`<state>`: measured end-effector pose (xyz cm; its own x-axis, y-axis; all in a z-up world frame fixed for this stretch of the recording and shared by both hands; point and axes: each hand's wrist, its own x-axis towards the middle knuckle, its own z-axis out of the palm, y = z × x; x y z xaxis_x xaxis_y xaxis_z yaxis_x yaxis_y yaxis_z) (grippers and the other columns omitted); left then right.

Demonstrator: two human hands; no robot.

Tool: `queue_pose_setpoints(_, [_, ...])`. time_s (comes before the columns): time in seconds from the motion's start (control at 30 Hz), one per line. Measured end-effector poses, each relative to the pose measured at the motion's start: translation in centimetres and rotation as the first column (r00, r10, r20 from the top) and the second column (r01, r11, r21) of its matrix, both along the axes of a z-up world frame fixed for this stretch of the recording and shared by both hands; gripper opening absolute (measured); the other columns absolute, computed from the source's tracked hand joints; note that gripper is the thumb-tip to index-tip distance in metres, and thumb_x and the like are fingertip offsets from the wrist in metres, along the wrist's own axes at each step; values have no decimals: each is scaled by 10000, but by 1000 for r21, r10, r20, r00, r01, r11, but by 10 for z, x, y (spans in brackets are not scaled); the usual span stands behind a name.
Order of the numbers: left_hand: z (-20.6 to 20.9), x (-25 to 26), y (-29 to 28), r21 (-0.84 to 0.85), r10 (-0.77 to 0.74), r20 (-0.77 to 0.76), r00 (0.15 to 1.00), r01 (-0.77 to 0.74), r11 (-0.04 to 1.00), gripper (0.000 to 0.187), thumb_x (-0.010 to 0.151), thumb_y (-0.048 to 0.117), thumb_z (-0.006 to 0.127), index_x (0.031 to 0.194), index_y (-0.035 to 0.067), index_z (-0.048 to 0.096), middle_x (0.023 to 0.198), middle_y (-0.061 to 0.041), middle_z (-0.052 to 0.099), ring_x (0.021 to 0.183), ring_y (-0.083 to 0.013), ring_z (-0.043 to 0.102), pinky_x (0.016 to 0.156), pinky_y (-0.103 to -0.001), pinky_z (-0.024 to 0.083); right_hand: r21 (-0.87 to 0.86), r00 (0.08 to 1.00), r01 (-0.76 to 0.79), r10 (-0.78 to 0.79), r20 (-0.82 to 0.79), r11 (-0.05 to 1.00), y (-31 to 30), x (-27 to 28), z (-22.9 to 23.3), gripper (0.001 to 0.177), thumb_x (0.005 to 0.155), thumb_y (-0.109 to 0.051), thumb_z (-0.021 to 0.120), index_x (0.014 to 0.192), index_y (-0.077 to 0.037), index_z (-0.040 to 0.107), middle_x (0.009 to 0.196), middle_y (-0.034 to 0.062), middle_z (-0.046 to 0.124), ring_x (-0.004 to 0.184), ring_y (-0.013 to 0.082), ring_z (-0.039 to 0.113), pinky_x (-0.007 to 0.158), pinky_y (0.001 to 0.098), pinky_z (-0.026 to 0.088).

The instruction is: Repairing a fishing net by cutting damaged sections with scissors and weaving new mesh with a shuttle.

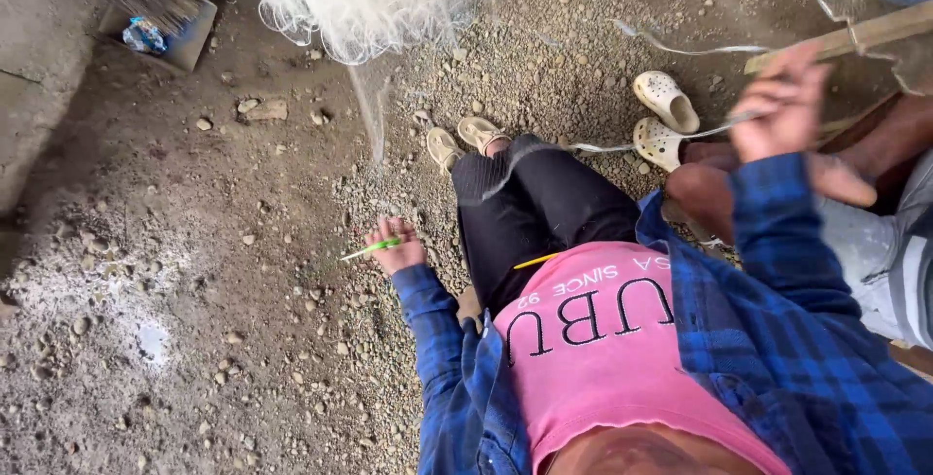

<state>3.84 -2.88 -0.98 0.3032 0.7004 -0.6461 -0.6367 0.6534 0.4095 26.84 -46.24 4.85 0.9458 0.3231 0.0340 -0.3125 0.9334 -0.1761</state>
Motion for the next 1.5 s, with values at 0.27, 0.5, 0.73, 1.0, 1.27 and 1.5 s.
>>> queue_pose_setpoints(0.27, [-24, 47, -145, 121, -712, 310, 630, 717, 687, 141, 769, 234, 546, 898, 286, 563, 1002, -106, 565, 814, -284, 586, 625, -358, 530, 30, 888, -250, 241, -390, 968, 142, -63, -26, 281, 834, -357, 432, 971, -171, 592, 888, 37, 628, 601, 122, 541, 589, 259, 411])
queue_pose_setpoints(0.5, [-3, 74, -154, 251, -652, 396, 647, 606, 755, 253, 799, 195, 528, 1040, 255, 486, 679, -48, 579, 734, -238, 614, 751, -372, 491, -16, 844, -321, 278, -459, 947, 159, -71, -47, 255, 827, -327, 460, 940, -147, 600, 872, 34, 621, 628, 126, 538, 641, 284, 438])
queue_pose_setpoints(0.73, [33, 13, -139, 658, -782, 441, 440, 434, 615, 372, 752, 56, 511, 1093, 119, 375, 359, -73, 396, 377, -218, 510, 779, -386, 456, 119, 817, -366, 380, -433, 923, 183, -52, -60, 251, 786, -325, 546, 738, -85, 599, 760, 46, 571, 733, 175, 553, 717, 323, 463])
queue_pose_setpoints(1.0, [97, -76, -80, 544, -612, 730, 304, 282, 790, 311, 783, 151, 601, 1084, 178, 523, 810, -43, 639, 675, -118, 620, 565, -173, 520, 347, 933, -293, 345, -100, 891, 217, 20, 2, 249, 799, -316, 519, 776, -80, 595, 804, 98, 600, 719, 175, 596, 632, 268, 517])
queue_pose_setpoints(1.27, [46, -62, -1, 400, -233, 521, 821, 6, 916, 277, 766, 58, 582, 1012, 165, 512, 537, 41, 493, 419, -61, 433, 332, -156, 361, 194, 921, -272, 197, 335, 942, 79, 90, -43, 288, 832, -437, 504, 1022, -268, 640, 1085, -60, 629, 894, 47, 597, 653, 159, 468])
queue_pose_setpoints(1.5, [23, -14, 2, 248, -162, 287, 944, 90, 965, 242, 778, 93, 545, 1009, 150, 503, 534, 30, 512, 398, -84, 455, 342, -178, 388, -299, 950, 114, -16, 312, 947, -26, 52, -34, 149, 770, -470, 549, 867, -368, 596, 1010, -229, 573, 653, -131, 426, 434, 55, 218])
